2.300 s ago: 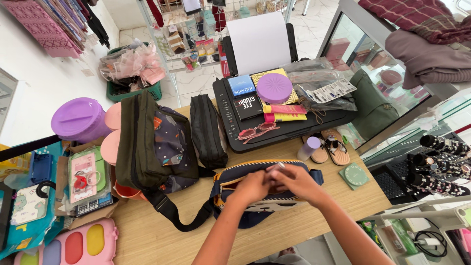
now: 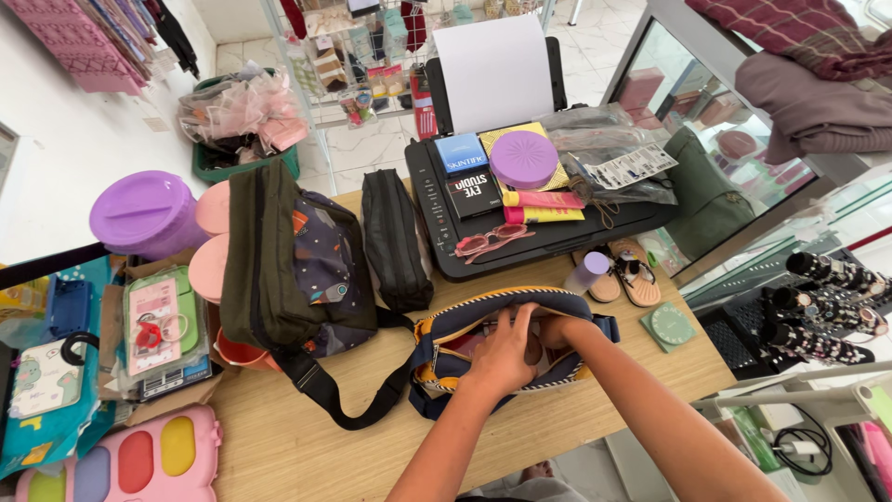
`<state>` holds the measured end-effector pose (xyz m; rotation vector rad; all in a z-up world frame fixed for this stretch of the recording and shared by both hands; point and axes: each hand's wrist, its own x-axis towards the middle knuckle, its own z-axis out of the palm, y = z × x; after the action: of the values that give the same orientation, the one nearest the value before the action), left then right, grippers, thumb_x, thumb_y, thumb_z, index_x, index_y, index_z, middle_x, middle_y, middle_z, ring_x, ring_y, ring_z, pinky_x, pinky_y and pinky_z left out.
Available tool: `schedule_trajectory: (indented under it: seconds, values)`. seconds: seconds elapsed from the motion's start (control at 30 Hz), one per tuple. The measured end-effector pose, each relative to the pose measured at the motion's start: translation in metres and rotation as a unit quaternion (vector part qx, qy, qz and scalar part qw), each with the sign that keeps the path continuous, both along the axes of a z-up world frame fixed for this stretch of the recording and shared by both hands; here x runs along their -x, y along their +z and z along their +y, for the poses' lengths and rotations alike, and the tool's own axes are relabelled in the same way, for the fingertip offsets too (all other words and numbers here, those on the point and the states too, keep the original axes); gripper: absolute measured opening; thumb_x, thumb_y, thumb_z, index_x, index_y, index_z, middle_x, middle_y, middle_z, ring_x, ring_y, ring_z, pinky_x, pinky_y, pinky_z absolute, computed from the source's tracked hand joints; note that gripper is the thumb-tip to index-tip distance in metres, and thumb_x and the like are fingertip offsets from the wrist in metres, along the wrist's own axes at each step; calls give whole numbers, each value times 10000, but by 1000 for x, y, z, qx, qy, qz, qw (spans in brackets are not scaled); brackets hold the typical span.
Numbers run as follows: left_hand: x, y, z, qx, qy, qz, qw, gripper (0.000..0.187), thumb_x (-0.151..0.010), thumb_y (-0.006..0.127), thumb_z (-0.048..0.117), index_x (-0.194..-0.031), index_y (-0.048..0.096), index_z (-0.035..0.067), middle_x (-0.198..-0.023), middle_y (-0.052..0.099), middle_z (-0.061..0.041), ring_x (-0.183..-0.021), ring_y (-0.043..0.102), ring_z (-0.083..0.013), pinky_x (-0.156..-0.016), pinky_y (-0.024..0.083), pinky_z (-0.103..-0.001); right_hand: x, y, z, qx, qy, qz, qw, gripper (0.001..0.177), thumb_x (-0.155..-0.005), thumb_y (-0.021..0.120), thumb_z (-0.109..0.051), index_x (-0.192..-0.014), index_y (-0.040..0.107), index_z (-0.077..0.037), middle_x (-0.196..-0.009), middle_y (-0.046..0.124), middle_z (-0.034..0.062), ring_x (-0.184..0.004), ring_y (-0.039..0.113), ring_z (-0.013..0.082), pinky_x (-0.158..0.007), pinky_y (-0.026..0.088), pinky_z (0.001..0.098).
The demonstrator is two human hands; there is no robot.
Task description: The person packs a small bag with daily essentials, including a compact, a tube, a brush, and a box, taken from a nearby drawer and table. They place each item into the bag, then close the bag and move it aside.
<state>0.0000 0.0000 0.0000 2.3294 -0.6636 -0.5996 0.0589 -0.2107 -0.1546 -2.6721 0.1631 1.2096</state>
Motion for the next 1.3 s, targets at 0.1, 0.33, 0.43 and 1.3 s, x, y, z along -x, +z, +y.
schedule_trajectory:
  seconds: [0.1, 0.33, 0.43, 1.3]
  values:
    - [-1, 1, 0, 6, 5, -13, 1000, 987, -696, 832, 106, -1504, 281, 235, -1498, 380, -176, -1208, 592, -443, -915, 548, -538, 5, 15, 6, -5, 9, 2, 1000, 502, -938, 669, -271, -1407, 599, -105, -1475, 563, 132, -1370, 530, 267, -1105, 446, 400]
    - [-6, 0, 14, 53, 36, -71, 995, 630, -805, 772, 123, -1371, 506, 195, -1220, 622, -143, -1109, 642, -396, -872, 549, -508, 38, 116, 34, -137, 51, -82, 986, 407, -926, 573, -119, -1314, 696, -123, -1269, 710, 87, -1179, 653, 266, -1009, 510, 393]
    - [-6, 4, 14, 77, 41, -89, 992, 479, -821, 763, 124, -1265, 587, 154, -1125, 676, -103, -1073, 657, -362, -854, 546, -492, 47, 159, 18, -300, 12, -88, 950, 379, -923, 515, -106, -1272, 655, -61, -1158, 774, 85, -1090, 748, 214, -965, 572, 345]
    - [39, 28, -186, 313, -188, -152, 918, 792, -821, 788, 134, -1519, 421, 55, -1473, 539, -203, -1366, 517, -390, -1105, 450, -441, 213, 188, -147, -335, -357, -509, 708, 318, -947, 677, -98, -1254, 642, -27, -1169, 736, 76, -1142, 693, 160, -1006, 533, 335]
